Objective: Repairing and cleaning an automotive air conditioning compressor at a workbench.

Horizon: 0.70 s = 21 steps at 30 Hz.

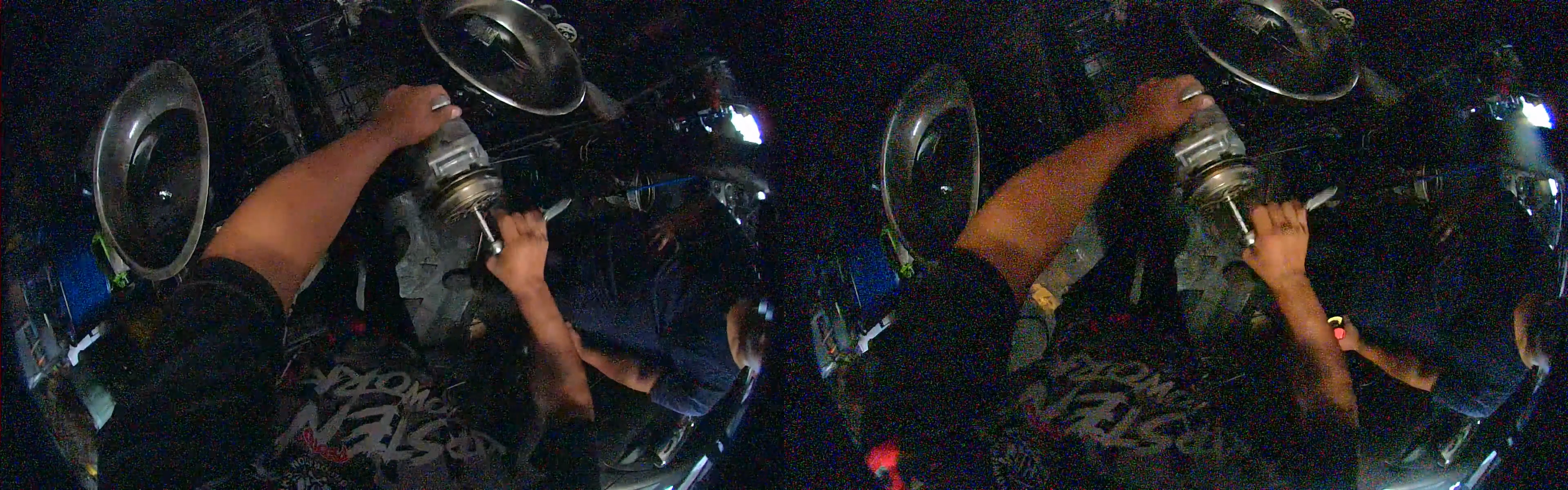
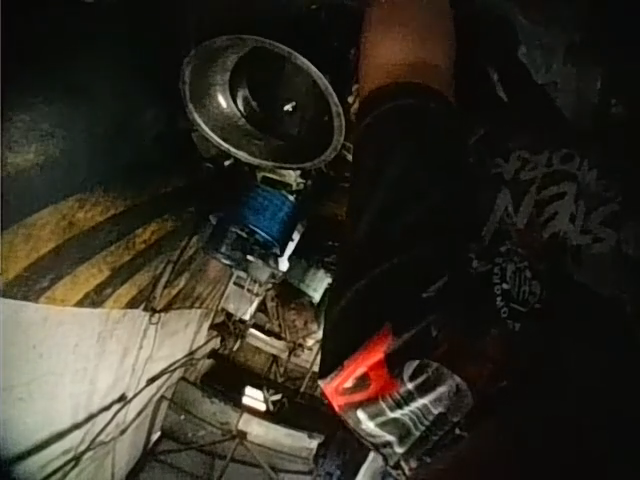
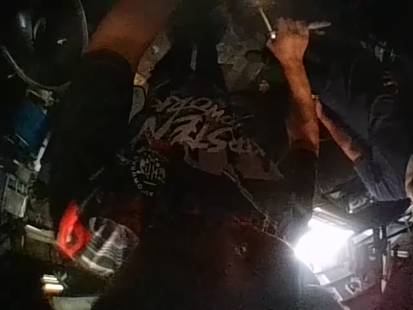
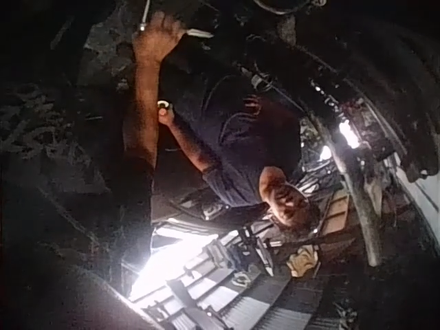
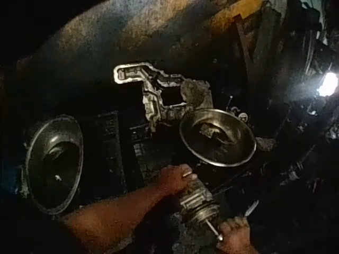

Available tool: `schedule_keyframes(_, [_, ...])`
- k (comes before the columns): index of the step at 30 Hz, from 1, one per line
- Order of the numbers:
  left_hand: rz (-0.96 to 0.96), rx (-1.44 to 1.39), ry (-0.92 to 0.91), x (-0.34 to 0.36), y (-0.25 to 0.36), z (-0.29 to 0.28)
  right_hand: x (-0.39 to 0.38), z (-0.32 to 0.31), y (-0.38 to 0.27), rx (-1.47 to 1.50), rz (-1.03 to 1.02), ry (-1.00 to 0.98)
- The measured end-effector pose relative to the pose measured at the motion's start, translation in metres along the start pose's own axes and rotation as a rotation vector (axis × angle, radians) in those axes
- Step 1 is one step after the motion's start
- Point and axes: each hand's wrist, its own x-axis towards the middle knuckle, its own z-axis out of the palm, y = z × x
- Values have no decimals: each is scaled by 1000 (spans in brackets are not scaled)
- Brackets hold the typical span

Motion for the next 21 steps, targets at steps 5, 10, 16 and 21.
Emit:
schedule_keyframes(5, [-15, -51, 3, 3, 12, -6, -13, 65, -59, 1162, 745, 442])
schedule_keyframes(10, [42, 7, 4, 7, -7, -1, -19, 55, -51, 1935, 1156, 58])
schedule_keyframes(16, [14, -7, 46, -5, -13, -4, 21, -12, -15, -34, 0, 85])
schedule_keyframes(21, [35, -7, 63, 6, 4, 10, -25, 69, -67, 1533, 905, 426])
